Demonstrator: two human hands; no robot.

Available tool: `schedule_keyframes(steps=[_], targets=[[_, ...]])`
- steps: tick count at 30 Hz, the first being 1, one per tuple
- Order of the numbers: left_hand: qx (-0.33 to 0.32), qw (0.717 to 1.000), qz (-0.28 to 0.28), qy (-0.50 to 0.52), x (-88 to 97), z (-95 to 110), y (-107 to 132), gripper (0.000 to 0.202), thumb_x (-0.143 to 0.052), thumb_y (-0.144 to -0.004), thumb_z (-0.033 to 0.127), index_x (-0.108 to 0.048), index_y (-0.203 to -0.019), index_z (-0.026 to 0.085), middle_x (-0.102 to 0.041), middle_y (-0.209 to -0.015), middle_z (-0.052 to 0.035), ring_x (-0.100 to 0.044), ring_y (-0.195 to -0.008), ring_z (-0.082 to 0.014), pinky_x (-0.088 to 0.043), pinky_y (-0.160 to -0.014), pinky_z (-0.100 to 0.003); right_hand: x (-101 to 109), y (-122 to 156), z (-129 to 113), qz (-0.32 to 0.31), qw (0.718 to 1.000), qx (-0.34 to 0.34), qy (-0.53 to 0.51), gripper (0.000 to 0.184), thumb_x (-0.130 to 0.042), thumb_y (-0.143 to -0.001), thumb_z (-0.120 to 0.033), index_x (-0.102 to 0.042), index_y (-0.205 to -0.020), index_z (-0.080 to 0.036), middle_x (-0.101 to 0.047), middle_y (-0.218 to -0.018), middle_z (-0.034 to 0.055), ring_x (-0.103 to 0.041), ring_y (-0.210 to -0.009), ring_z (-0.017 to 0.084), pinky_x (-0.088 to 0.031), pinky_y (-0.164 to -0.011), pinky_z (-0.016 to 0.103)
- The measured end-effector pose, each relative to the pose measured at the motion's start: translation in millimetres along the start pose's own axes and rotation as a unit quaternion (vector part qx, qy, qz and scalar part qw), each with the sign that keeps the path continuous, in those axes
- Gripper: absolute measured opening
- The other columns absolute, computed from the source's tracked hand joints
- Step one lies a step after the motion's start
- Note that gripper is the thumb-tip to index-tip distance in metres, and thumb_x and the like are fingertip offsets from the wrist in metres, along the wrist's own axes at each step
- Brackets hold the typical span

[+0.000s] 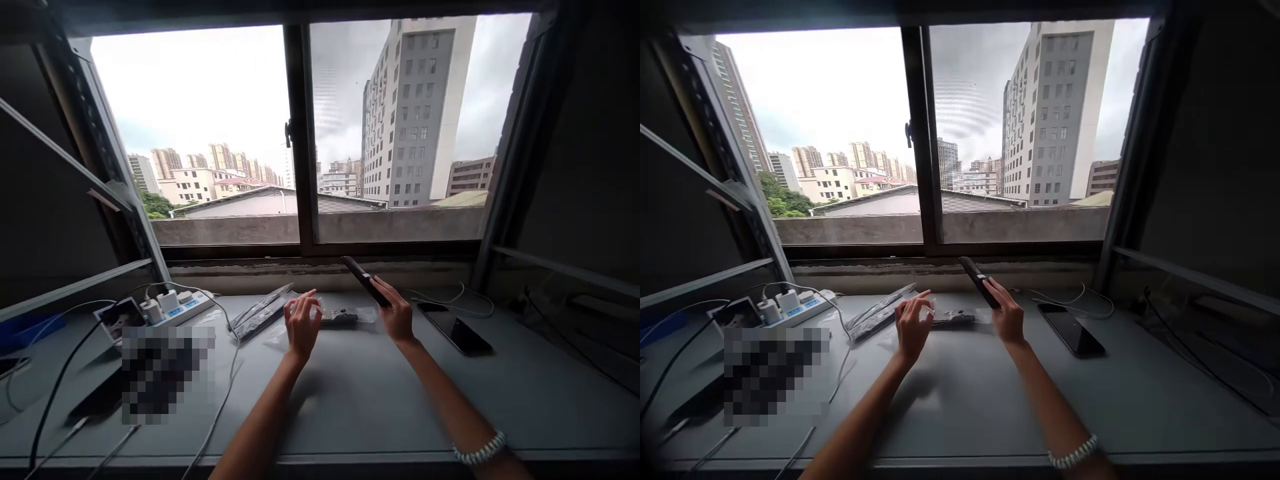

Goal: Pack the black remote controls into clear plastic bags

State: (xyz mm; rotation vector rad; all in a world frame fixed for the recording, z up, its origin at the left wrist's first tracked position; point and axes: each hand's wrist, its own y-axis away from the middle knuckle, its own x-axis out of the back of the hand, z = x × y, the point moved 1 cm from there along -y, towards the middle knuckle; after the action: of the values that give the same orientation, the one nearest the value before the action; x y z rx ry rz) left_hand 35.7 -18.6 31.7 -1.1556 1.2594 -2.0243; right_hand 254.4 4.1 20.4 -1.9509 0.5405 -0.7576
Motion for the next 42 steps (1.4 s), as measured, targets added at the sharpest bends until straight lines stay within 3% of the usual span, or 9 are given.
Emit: schedule_keyframes(steps=[5,11,15,19,24,28,33,37,42], targets=[[0.016,0.997,0.07,-0.008,8.4,-14.6,-7.8,0.018,-0.043,-0.081,0.009,-0.045,-0.068,0.021,-0.065,-0.109,0.0007,-0.06,-0.098,-0.0162,-0.031,-0.09,-0.036,-4.0,0.6,-6.7,-0.008,1.0,-0.01,-0.009,0.037,-0.051,-0.085,-0.03,-0.057,-0.121,-0.025,-0.065,-0.108,0.0035,-0.064,-0.09,0.022,-0.054,-0.07,0.029],[0.024,0.989,0.147,-0.016,19.6,-14.9,-12.2,0.031,-0.043,-0.087,0.016,-0.043,-0.056,0.019,-0.065,-0.109,0.0014,-0.052,-0.113,-0.0178,-0.027,-0.096,-0.04,-6.8,7.0,-5.4,-0.1,0.994,0.046,0.017,0.049,-0.04,-0.078,-0.008,-0.061,-0.115,-0.031,-0.055,-0.124,-0.0016,-0.058,-0.105,0.022,-0.054,-0.073,0.03],[-0.021,0.999,0.0,-0.034,7.2,-3.5,1.2,0.022,-0.044,-0.086,0.013,-0.055,-0.069,0.021,-0.061,-0.116,0.0011,-0.045,-0.121,-0.0185,-0.025,-0.098,-0.04,-6.7,10.3,-5.0,-0.108,0.992,0.061,0.007,0.057,-0.034,-0.07,0.0,-0.066,-0.108,-0.03,-0.052,-0.127,-0.0032,-0.052,-0.113,0.021,-0.053,-0.077,0.029],[-0.012,0.984,-0.178,-0.018,-16.5,4.4,17.8,0.02,-0.046,-0.082,0.008,-0.058,-0.088,0.023,-0.066,-0.097,0.0004,-0.056,-0.102,-0.0152,-0.03,-0.097,-0.034,-7.5,12.7,-0.6,-0.106,0.993,0.053,-0.008,0.055,-0.035,-0.071,-0.001,-0.067,-0.105,-0.029,-0.053,-0.126,-0.0031,-0.053,-0.112,0.02,-0.05,-0.086,0.033],[0.01,0.953,-0.301,-0.034,-31.8,1.0,27.3,0.038,-0.053,-0.076,0.013,-0.052,-0.113,0.02,-0.059,-0.11,-0.0062,-0.054,-0.103,-0.0204,-0.03,-0.098,-0.039,-5.6,12.9,5.2,-0.083,0.996,0.024,-0.019,0.042,-0.041,-0.076,-0.01,-0.068,-0.103,-0.027,-0.056,-0.123,-0.0009,-0.056,-0.107,0.021,-0.047,-0.091,0.036],[0.035,0.942,-0.333,-0.035,-31.3,-4.8,26.5,0.043,-0.044,-0.079,0.009,-0.05,-0.119,0.022,-0.054,-0.118,-0.0073,-0.05,-0.109,-0.0205,-0.03,-0.098,-0.04,-5.0,9.3,1.1,-0.034,0.995,-0.08,-0.057,0.031,-0.052,-0.08,-0.03,-0.065,-0.106,-0.021,-0.063,-0.111,0.0074,-0.063,-0.091,0.024,-0.052,-0.077,0.036],[0.058,0.953,-0.294,-0.029,-28.2,-5.8,20.9,0.032,-0.04,-0.081,0.005,-0.06,-0.099,0.022,-0.058,-0.107,-0.0034,-0.056,-0.095,-0.0157,-0.032,-0.096,-0.036,-7.2,4.0,-0.7,0.041,0.942,-0.289,-0.163,0.054,-0.057,-0.074,-0.053,-0.054,-0.113,-0.015,-0.065,-0.088,0.0096,-0.062,-0.054,0.018,-0.047,-0.042,0.027],[0.063,0.961,-0.268,0.01,-25.0,-5.0,18.8,0.017,-0.05,-0.08,0.01,-0.063,-0.086,0.02,-0.061,-0.098,-0.0014,-0.057,-0.087,-0.0139,-0.036,-0.09,-0.033,-5.2,1.4,6.0,0.078,0.906,-0.366,-0.197,0.053,-0.054,-0.074,-0.051,-0.052,-0.113,-0.015,-0.058,-0.059,0.0013,-0.049,-0.036,0.014,-0.038,-0.035,0.025],[0.075,0.973,-0.216,0.041,-20.4,-4.4,16.0,0.011,-0.057,-0.078,0.01,-0.062,-0.079,0.02,-0.06,-0.099,-0.0016,-0.057,-0.087,-0.0146,-0.039,-0.087,-0.033,-2.0,-0.9,13.2,0.112,0.848,-0.444,-0.268,0.045,-0.052,-0.072,-0.039,-0.054,-0.11,-0.015,-0.051,-0.047,-0.0023,-0.044,-0.034,0.014,-0.032,-0.033,0.025]])
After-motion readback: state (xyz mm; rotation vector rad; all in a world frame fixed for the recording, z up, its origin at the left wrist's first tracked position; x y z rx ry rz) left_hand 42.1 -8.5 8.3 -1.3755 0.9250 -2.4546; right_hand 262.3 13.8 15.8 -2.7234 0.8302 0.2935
